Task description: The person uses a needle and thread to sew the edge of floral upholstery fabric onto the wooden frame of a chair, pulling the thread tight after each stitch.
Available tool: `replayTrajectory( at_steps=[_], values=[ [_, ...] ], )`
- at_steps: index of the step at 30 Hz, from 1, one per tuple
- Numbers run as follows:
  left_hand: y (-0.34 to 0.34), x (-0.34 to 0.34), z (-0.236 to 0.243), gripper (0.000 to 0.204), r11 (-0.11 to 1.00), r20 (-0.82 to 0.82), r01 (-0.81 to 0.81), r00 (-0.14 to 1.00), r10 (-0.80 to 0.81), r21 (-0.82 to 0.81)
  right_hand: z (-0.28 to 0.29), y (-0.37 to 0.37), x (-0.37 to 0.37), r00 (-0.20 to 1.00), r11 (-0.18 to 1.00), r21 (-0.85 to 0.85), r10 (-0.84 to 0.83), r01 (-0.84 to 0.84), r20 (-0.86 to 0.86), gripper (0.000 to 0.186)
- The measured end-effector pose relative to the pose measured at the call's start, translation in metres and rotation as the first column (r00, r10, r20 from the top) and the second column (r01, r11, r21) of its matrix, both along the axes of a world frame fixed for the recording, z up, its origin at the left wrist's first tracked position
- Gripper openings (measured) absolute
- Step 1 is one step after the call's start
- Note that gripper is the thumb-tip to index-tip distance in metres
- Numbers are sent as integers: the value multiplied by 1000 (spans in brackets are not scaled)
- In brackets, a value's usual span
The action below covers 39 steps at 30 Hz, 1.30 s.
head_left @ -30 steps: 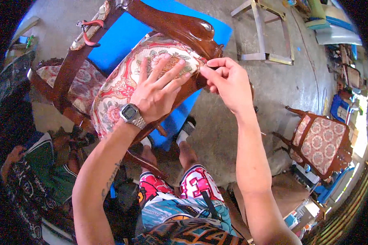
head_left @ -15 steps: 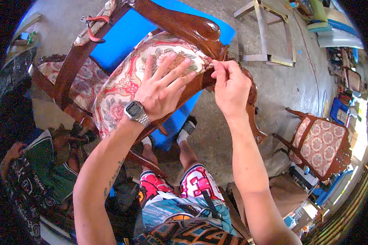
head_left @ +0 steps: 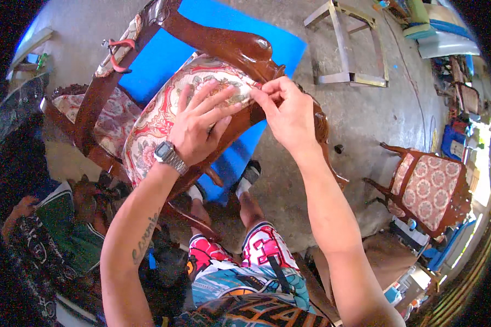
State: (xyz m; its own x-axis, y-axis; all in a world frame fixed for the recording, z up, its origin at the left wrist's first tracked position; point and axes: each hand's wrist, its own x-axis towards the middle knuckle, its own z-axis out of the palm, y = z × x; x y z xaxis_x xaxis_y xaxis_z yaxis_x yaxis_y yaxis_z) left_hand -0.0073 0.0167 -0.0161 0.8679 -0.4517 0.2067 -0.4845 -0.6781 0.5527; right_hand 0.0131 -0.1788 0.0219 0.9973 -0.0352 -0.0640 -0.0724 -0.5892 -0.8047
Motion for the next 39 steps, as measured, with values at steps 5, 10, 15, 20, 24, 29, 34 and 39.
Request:
replayTrajectory(
  at_steps=[5, 10, 15, 20, 24, 29, 34, 39],
  values=[
    [-5, 30, 5, 20, 984, 226, 80, 973, -43, -158, 4, -11, 2, 991, 990, 143, 37, -19, -130, 15],
    [3, 47, 9, 19, 968, 306, 250, 920, -244, 18, -1, -1, 3, 998, 999, -43, -11, 8, -62, 21],
    [-7, 46, 16, 14, 970, 324, 244, 919, -224, -21, 6, -9, 10, 993, 998, 54, 39, -33, -110, 27],
    [-7, 46, 25, 11, 961, 175, 273, 949, -263, -36, 9, -21, 11, 971, 969, 245, 91, -35, -220, 30],
    [-34, 39, 26, 11, 926, 192, 235, 964, -184, -296, 9, -24, -18, 997, 898, 434, -55, 71, -49, 28],
    [-37, 35, 23, 9, 926, 103, 194, 980, -169, -325, 8, -42, -51, 976, 857, 473, -214, 206, -37, 23],
    [-16, 44, 10, 17, 968, 265, 224, 945, -189, -110, -2, -48, -58, 976, 823, 546, -215, 158, 42, 22],
    [-11, 37, 11, 14, 968, 175, 167, 975, -134, -186, -4, -48, -57, 977, 860, 476, -213, 183, 10, 21]
  ],
)
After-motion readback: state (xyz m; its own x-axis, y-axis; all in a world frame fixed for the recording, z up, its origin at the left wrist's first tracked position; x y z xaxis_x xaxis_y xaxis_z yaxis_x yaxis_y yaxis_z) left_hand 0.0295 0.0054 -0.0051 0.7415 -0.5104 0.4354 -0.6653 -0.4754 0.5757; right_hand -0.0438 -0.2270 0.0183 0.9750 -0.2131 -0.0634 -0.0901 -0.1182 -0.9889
